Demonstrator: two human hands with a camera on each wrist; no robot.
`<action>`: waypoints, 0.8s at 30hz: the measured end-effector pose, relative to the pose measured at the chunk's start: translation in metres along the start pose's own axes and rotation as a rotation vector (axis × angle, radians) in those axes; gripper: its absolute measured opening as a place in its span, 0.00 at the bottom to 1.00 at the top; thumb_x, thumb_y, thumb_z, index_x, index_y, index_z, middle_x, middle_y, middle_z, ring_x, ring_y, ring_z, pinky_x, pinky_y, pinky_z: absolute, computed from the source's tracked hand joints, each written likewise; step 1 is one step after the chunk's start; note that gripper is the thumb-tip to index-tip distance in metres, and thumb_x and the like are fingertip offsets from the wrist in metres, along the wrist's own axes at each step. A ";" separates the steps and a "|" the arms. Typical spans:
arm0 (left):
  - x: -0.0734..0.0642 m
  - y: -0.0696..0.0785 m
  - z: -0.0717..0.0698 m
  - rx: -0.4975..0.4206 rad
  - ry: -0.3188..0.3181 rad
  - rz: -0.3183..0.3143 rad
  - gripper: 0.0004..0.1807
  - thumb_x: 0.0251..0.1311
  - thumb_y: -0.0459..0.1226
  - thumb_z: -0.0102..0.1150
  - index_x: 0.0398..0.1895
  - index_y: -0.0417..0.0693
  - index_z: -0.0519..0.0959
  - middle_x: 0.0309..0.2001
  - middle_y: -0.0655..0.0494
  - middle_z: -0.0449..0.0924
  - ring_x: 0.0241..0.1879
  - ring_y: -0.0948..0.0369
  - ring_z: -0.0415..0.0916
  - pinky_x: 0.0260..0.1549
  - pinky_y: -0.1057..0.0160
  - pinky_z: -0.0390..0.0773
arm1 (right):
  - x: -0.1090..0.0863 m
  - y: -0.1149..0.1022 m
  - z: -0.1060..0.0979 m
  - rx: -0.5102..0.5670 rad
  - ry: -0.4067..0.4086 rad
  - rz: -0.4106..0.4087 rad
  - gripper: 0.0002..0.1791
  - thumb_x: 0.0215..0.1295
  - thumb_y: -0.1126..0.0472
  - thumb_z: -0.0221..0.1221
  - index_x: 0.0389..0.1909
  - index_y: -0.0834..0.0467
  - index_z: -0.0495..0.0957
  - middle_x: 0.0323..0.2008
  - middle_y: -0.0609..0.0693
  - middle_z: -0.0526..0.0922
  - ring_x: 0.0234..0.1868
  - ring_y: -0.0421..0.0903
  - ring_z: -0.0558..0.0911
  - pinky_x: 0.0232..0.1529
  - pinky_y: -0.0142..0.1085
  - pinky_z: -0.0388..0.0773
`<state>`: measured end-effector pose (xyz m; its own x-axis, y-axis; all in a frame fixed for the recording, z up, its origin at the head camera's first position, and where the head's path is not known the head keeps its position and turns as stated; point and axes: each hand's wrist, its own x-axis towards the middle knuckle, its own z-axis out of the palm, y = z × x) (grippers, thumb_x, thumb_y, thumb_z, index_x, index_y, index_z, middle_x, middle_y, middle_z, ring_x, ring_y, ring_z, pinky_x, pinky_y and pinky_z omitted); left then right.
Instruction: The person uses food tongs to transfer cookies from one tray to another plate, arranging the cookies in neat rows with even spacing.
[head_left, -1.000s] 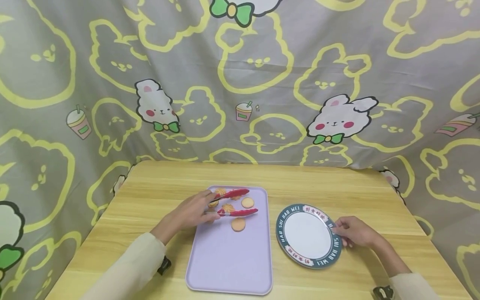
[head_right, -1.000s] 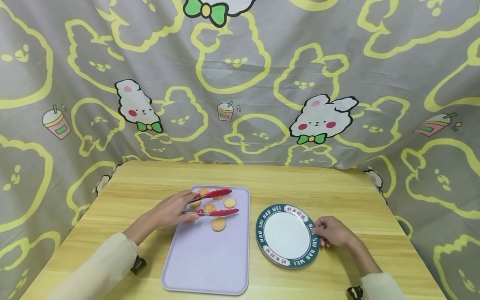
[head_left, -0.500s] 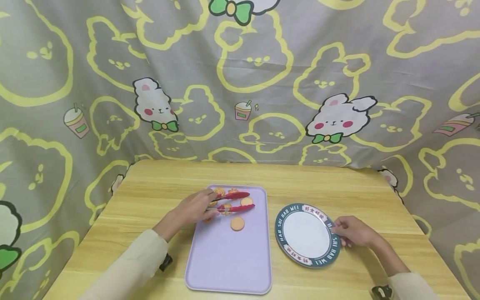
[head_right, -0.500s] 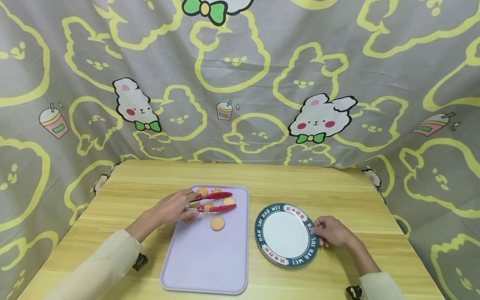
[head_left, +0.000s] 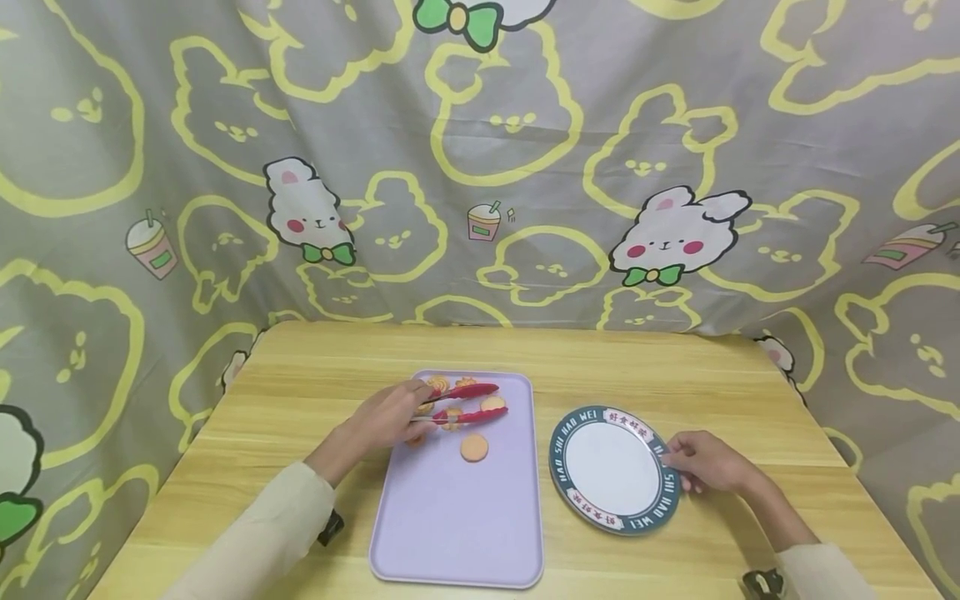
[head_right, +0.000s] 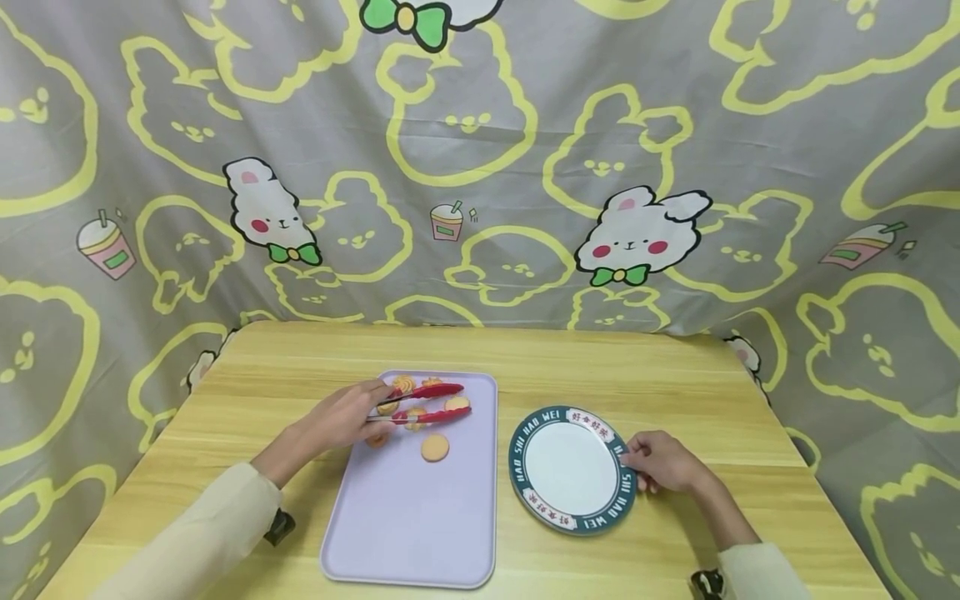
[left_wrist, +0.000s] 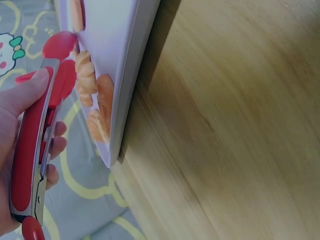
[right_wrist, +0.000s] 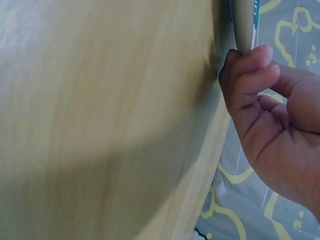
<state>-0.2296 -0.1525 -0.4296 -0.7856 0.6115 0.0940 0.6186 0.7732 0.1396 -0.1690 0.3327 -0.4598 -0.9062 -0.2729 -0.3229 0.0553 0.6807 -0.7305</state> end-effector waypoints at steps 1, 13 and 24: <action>0.000 0.000 -0.001 -0.009 -0.009 -0.010 0.29 0.55 0.49 0.65 0.53 0.38 0.75 0.47 0.49 0.80 0.44 0.56 0.78 0.45 0.57 0.79 | 0.000 0.000 0.000 -0.001 0.001 0.000 0.10 0.67 0.60 0.55 0.36 0.66 0.72 0.17 0.50 0.75 0.17 0.41 0.72 0.17 0.32 0.72; 0.000 -0.002 -0.007 -0.071 -0.050 -0.011 0.29 0.56 0.49 0.65 0.53 0.37 0.76 0.42 0.49 0.79 0.34 0.61 0.73 0.39 0.59 0.79 | 0.000 -0.001 -0.001 0.006 -0.001 0.003 0.11 0.67 0.61 0.54 0.37 0.67 0.72 0.17 0.50 0.75 0.17 0.40 0.72 0.17 0.32 0.72; 0.001 -0.001 -0.005 -0.058 -0.052 -0.025 0.29 0.56 0.49 0.64 0.54 0.39 0.76 0.46 0.50 0.79 0.43 0.57 0.78 0.45 0.57 0.79 | 0.000 -0.001 -0.001 0.006 0.003 0.017 0.11 0.67 0.60 0.54 0.37 0.67 0.72 0.17 0.50 0.75 0.17 0.41 0.72 0.17 0.32 0.72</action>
<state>-0.2313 -0.1531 -0.4247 -0.7982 0.6011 0.0387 0.5958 0.7784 0.1980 -0.1694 0.3327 -0.4584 -0.9063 -0.2595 -0.3335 0.0729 0.6813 -0.7283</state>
